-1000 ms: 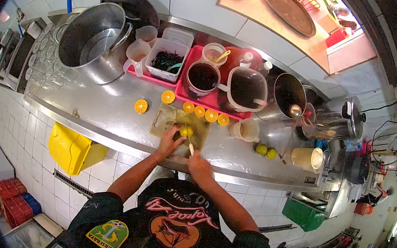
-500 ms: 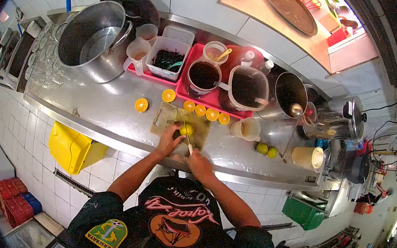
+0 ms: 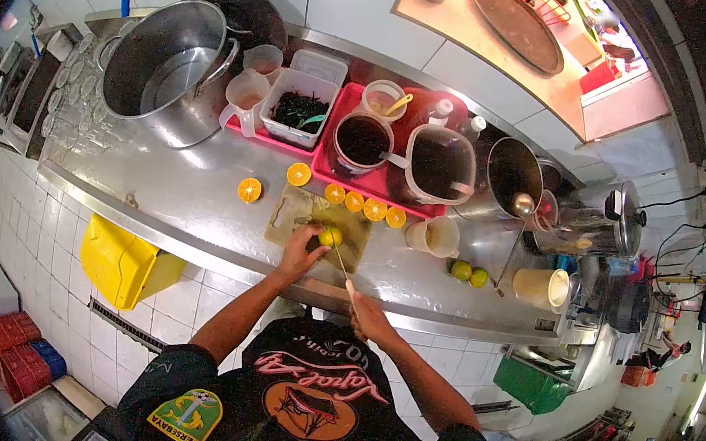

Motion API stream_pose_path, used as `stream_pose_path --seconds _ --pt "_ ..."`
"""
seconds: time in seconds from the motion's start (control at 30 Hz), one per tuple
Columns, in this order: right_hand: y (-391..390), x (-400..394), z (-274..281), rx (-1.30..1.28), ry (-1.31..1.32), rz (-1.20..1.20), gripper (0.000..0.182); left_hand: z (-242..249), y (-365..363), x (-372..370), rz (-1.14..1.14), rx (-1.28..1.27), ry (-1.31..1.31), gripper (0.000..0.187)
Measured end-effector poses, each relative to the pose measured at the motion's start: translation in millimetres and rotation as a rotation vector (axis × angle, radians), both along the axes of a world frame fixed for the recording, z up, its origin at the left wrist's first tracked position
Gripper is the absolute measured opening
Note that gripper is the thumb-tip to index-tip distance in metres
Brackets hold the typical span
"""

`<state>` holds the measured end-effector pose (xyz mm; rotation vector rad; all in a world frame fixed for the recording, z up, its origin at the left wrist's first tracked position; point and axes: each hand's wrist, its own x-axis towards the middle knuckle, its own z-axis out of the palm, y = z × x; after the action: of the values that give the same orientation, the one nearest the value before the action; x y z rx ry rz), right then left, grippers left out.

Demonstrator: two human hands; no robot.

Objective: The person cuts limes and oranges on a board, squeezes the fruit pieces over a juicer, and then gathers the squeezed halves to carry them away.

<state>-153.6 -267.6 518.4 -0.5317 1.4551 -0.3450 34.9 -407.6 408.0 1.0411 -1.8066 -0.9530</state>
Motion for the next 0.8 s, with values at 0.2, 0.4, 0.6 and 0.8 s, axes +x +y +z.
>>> stream_pose_path --seconds 0.2,0.4,0.6,0.8 --pt "9.2 11.8 -39.6 -0.206 0.225 0.019 0.056 1.7 -1.0 0.3 0.005 -0.031 0.018 0.04" --pt "-44.1 41.0 -38.8 -0.252 0.572 0.176 0.065 -0.3 -2.8 1.7 0.005 -0.018 -0.005 0.04" --pt "-37.6 20.5 -59.4 -0.43 0.562 0.301 0.065 -3.9 0.6 -3.4 0.027 0.014 -0.029 0.04" --pt "-33.2 11.8 -29.8 -0.343 0.583 0.458 0.055 -0.2 2.2 -6.7 0.042 -0.001 -0.033 0.039"
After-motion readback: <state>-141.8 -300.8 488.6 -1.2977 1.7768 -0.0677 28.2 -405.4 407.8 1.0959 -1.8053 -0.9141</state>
